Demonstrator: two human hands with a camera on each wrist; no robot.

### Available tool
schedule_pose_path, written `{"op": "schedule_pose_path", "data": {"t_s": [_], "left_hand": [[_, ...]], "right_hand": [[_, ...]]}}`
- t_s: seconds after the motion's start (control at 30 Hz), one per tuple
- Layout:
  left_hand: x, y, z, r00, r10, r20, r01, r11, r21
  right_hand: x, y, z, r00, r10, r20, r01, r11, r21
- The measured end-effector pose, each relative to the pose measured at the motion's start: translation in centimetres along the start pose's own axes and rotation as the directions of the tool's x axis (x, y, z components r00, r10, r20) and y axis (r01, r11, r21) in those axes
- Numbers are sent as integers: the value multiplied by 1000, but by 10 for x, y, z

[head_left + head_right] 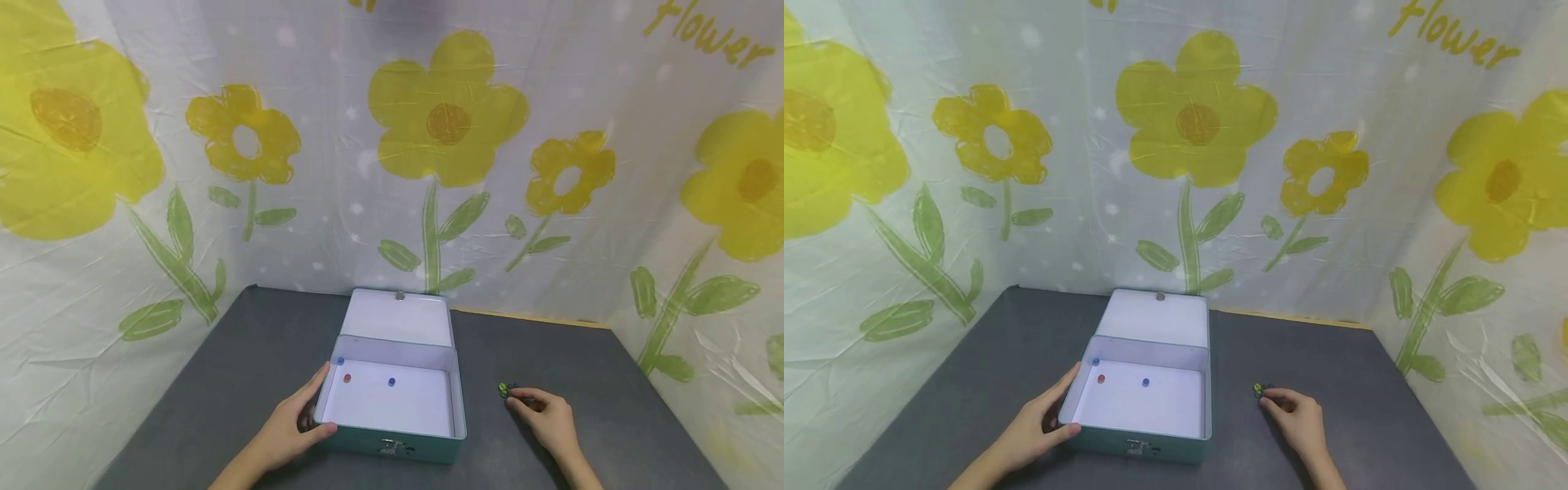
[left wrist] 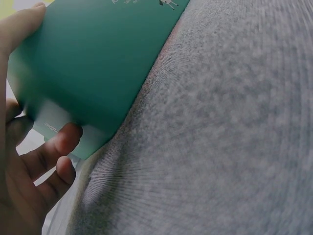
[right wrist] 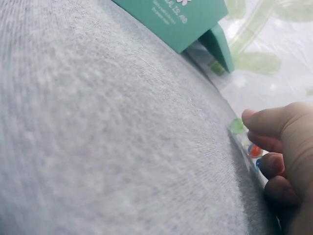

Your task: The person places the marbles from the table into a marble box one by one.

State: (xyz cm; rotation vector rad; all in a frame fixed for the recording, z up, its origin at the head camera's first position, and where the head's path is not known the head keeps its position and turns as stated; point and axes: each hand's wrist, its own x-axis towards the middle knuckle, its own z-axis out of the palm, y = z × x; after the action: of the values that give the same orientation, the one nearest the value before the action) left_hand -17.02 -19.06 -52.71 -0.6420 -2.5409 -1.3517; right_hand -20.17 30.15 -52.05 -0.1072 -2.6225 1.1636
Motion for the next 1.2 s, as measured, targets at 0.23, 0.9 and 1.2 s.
{"op": "schedule_pose_path", "data": {"t_s": [0.23, 0.9, 1.2], "left_hand": [[0, 2, 1, 1000, -26, 8, 26, 1000, 9], [2, 0, -1, 1000, 16, 3, -16, 1000, -18], [1, -1, 0, 1000, 28, 1, -28, 999, -27]], "right_hand": [[-2, -4, -3, 999, -9, -36, 10, 1000, 23], [-3, -28, -11, 993, -11, -117, 32, 984, 177], [4, -32, -7, 998, 9, -65, 5, 978, 208]]}}
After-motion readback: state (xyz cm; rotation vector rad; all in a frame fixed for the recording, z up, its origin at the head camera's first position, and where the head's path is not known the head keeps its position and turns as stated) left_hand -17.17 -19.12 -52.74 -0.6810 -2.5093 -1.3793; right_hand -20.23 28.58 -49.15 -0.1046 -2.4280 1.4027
